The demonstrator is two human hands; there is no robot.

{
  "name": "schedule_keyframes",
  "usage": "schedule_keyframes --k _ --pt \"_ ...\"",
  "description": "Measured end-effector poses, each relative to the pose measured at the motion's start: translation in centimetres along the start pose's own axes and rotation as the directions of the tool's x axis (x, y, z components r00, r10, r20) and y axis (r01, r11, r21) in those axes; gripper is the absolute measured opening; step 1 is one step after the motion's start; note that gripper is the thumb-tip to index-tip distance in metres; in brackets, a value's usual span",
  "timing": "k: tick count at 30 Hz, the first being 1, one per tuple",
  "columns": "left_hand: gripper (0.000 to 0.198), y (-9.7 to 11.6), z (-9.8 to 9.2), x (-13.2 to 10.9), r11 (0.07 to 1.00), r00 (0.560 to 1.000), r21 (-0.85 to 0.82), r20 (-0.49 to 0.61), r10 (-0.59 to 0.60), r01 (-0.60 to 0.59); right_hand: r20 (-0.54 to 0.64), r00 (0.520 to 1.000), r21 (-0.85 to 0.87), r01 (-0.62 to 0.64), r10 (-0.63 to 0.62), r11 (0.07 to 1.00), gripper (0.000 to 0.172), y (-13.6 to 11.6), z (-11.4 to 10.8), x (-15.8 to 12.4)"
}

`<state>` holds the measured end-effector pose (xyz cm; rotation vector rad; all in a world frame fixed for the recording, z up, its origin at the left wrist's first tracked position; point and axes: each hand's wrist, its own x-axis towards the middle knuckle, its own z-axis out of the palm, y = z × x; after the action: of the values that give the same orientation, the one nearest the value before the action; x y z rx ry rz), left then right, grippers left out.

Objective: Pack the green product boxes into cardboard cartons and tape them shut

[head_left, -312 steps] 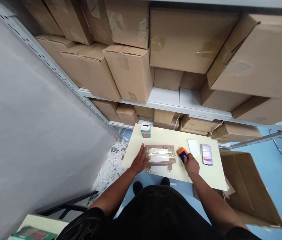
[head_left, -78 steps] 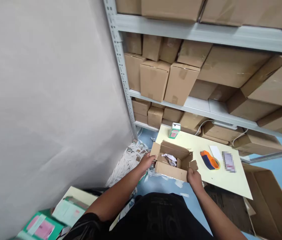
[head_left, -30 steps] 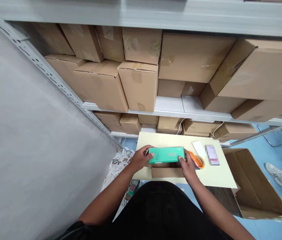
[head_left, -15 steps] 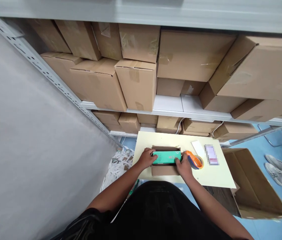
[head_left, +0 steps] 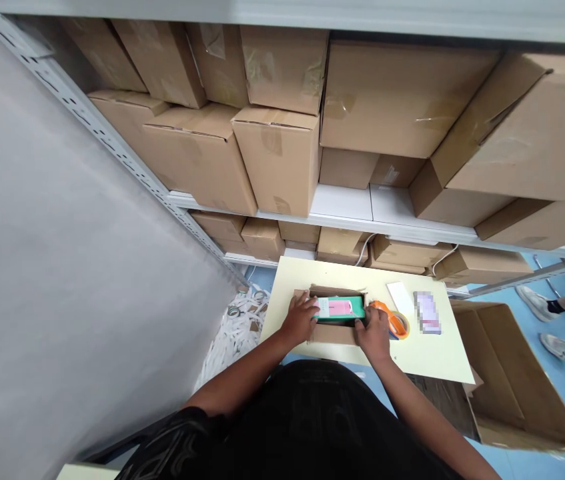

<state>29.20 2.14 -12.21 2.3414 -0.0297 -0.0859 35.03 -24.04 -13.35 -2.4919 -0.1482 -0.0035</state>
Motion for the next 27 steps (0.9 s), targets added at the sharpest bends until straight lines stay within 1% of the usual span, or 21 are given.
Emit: schedule_keyframes --k 1,3,5,6,7,9,11,12,13,15,18,20,22,24,26,27 --pt "0.043 -0.3 0.3 -0.4 1.000 1.000 0.002 -0.013 0.008 -0.008 -0.008 1.000 -0.008 0.000 0.000 1.000 0.044 0.2 -0.1 0.0" --pt "0.060 -0.8 0.8 -1.1 0.999 0.996 -0.030 -0.090 -0.025 0.022 -0.024 0.998 0.002 -0.052 0.052 0.999 0.048 0.8 -0.3 -0.1" --pt "0.077 -1.4 1.1 -1.3 0.988 0.974 -0.105 -0.187 -0.129 0.110 -0.025 0.990 0.022 -0.139 0.139 0.990 0.058 1.4 -0.3 -0.1" --pt "0.083 -1.6 1.3 -1.3 0.973 0.955 -0.158 -0.216 -0.202 0.170 0.003 0.983 0.033 -0.184 0.184 0.982 0.062 1.6 -0.3 0.0" --pt "0.087 -1.8 1.4 -1.2 0.947 0.933 -0.215 -0.218 -0.285 0.239 0.058 0.972 0.042 -0.230 0.227 0.972 0.064 1.9 -0.2 0.1" --pt "0.093 -2.1 1.9 -1.1 0.866 0.880 -0.313 -0.147 -0.451 0.391 0.225 0.930 0.022 -0.303 0.290 0.953 0.061 2.3 0.0 0.7" --pt "0.088 -2.2 2.6 -0.9 0.774 0.824 -0.358 -0.024 -0.567 0.522 0.363 0.877 -0.041 -0.321 0.313 0.946 0.055 2.6 0.1 1.5" --pt "0.083 -2.1 2.9 -0.9 0.741 0.802 -0.363 0.030 -0.597 0.565 0.398 0.864 -0.072 -0.306 0.309 0.949 0.054 2.8 0.1 1.9" --pt "0.079 -1.9 3.3 -0.9 0.721 0.789 -0.364 0.067 -0.611 0.589 0.413 0.862 -0.095 -0.281 0.295 0.955 0.054 3.1 0.1 2.5" --pt "0.071 -1.3 4.1 -0.9 0.720 0.791 -0.367 0.078 -0.607 0.589 0.422 0.871 -0.110 -0.226 0.251 0.968 0.054 3.6 0.2 3.6" --pt "0.062 0.2 5.0 -1.2 0.746 0.806 -0.381 -0.002 -0.591 0.546 0.447 0.877 -0.115 -0.137 0.175 0.984 0.052 4.3 0.2 5.2" --pt "0.059 1.4 5.4 -1.9 0.754 0.797 -0.388 -0.075 -0.600 0.531 0.477 0.871 -0.108 -0.074 0.117 0.991 0.051 4.5 0.0 6.1" --pt "0.059 2.6 5.8 -3.2 0.745 0.763 -0.398 -0.152 -0.629 0.535 0.515 0.856 -0.097 0.011 0.041 0.995 0.051 4.2 -0.4 6.8" --pt "0.060 3.9 6.1 -5.3 0.727 0.718 -0.426 -0.218 -0.661 0.539 0.561 0.826 -0.083 0.115 -0.049 0.990 0.050 3.6 -0.8 7.3" --pt "0.060 5.5 6.3 -7.7 0.708 0.675 -0.464 -0.271 -0.686 0.533 0.616 0.774 -0.059 0.229 -0.145 0.972 0.051 2.6 -1.1 7.6" --pt "0.060 6.2 6.4 -9.0 0.698 0.652 -0.483 -0.295 -0.698 0.529 0.646 0.740 -0.042 0.281 -0.189 0.959 0.051 1.9 -1.1 7.6"
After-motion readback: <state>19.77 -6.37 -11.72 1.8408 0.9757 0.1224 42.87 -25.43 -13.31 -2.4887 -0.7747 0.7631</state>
